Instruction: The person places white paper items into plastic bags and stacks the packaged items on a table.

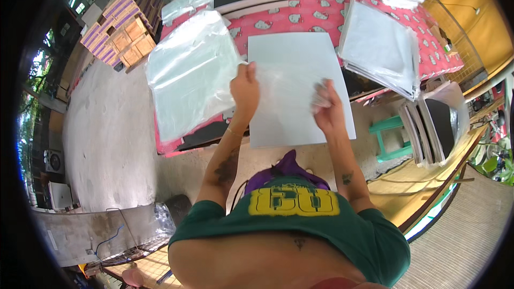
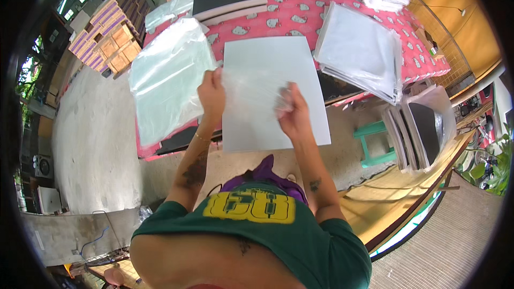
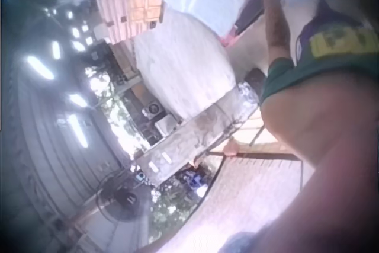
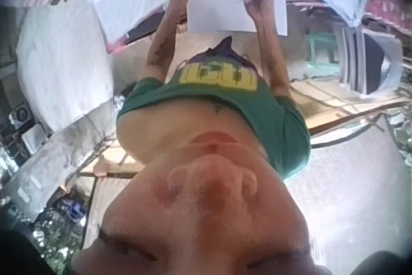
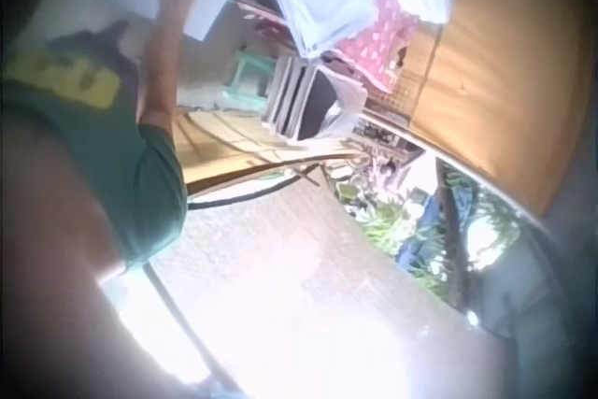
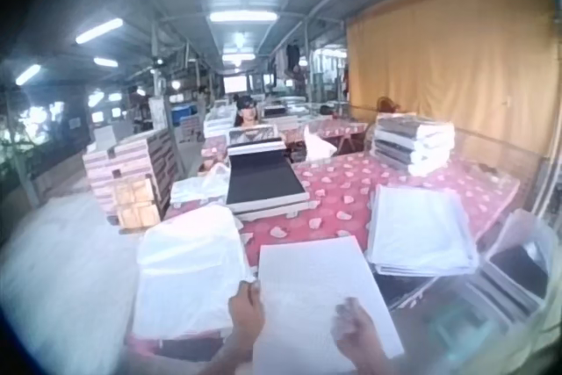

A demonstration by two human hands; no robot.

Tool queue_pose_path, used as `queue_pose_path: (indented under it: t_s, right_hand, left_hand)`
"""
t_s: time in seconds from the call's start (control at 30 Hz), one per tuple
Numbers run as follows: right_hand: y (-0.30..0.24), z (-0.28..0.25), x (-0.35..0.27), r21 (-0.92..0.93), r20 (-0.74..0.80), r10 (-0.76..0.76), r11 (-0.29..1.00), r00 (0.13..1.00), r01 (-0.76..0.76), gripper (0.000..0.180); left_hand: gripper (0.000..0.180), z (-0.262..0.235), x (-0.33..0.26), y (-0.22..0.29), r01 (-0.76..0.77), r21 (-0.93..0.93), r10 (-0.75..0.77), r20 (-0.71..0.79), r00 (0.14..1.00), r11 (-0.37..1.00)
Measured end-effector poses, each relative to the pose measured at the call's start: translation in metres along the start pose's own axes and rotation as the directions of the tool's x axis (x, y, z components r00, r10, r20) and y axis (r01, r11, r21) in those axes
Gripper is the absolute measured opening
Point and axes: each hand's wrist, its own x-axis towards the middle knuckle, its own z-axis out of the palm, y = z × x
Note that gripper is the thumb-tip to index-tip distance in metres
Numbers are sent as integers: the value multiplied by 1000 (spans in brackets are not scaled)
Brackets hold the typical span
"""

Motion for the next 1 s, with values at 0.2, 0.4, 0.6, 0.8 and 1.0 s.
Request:
queue_pose_path:
  t_s: [0.2,0.4,0.6,0.8,1.0]
  right_hand:
    - [-12,36,-28,-263,-199,64,958,978,-116,45]
    - [-91,78,-30,-864,-30,258,480,966,-155,58]
    - [-102,64,-19,-733,-93,275,-669,957,121,20]
    - [-152,-26,-36,-372,61,-375,-869,925,-327,29]
    - [-172,61,-61,-464,27,-254,-860,967,-213,52]
  left_hand:
    - [30,-1,-20,12,-66,-232,55,-54,997,971]
    - [60,-61,29,-2,-377,-95,388,297,873,921]
    - [40,-60,26,88,320,-440,258,840,477,839]
    - [16,-74,22,64,-418,93,269,636,724,904]
    - [31,-95,16,67,-691,487,518,457,723,535]
